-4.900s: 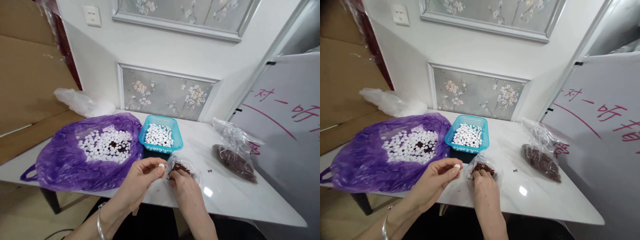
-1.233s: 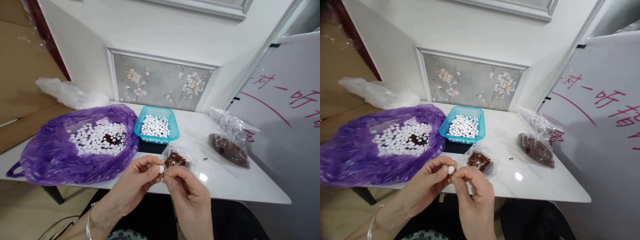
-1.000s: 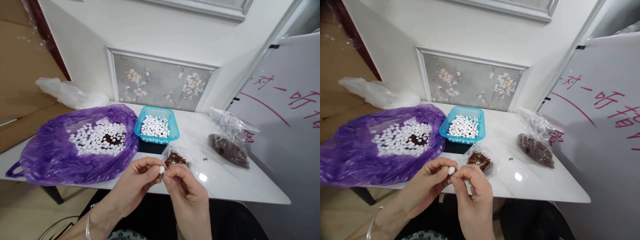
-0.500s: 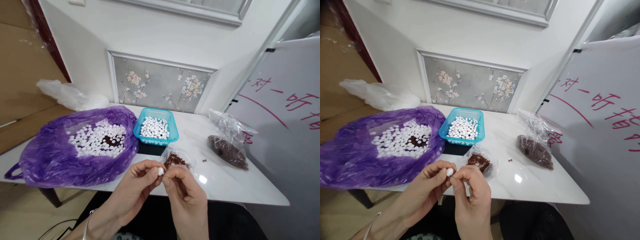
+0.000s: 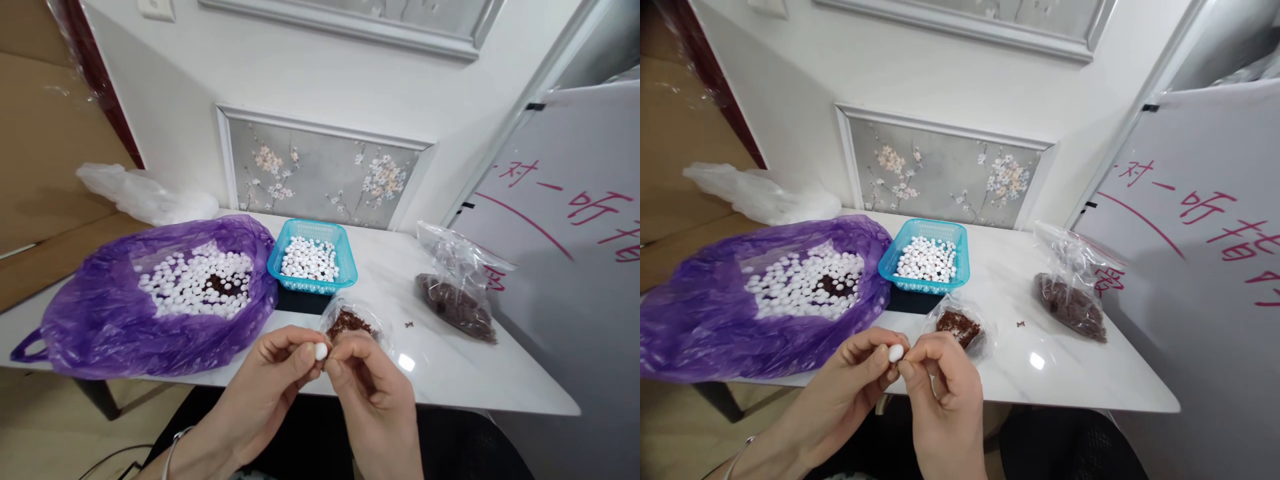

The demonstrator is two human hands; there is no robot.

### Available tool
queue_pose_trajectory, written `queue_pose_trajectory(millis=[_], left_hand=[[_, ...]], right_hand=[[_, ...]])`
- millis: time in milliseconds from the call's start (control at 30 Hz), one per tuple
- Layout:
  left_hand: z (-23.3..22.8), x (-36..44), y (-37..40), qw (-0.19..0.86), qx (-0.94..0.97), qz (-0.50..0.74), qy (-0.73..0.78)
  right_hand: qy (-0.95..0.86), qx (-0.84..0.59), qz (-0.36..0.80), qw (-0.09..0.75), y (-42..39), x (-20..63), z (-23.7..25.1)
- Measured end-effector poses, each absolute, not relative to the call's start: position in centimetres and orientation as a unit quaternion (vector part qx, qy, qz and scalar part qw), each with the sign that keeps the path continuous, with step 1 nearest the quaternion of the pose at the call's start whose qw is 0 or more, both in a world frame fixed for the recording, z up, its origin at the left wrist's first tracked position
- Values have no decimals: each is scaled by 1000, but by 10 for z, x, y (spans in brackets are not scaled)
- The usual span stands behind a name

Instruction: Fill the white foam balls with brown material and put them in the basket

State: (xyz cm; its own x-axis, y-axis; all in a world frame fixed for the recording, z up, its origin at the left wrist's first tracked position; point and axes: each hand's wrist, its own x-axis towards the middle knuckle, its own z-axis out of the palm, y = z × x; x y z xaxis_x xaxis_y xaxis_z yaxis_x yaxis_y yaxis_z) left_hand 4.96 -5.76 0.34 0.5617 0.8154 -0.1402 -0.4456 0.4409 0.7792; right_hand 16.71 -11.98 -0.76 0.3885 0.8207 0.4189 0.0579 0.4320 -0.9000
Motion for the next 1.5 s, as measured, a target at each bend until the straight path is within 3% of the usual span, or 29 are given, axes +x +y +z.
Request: queue_pose_trajectory(millis=[867, 1300, 1500], left_hand=[[2, 52, -48, 842, 306, 379, 232], [-1, 47, -49, 802, 367, 388, 267], [-2, 48, -47, 776, 391, 405, 285]], right_hand=[[-481, -481, 248, 690, -116, 172, -11], [-476, -508, 249, 673, -119, 173, -17], [-492, -546, 186, 652, -125, 191, -14]])
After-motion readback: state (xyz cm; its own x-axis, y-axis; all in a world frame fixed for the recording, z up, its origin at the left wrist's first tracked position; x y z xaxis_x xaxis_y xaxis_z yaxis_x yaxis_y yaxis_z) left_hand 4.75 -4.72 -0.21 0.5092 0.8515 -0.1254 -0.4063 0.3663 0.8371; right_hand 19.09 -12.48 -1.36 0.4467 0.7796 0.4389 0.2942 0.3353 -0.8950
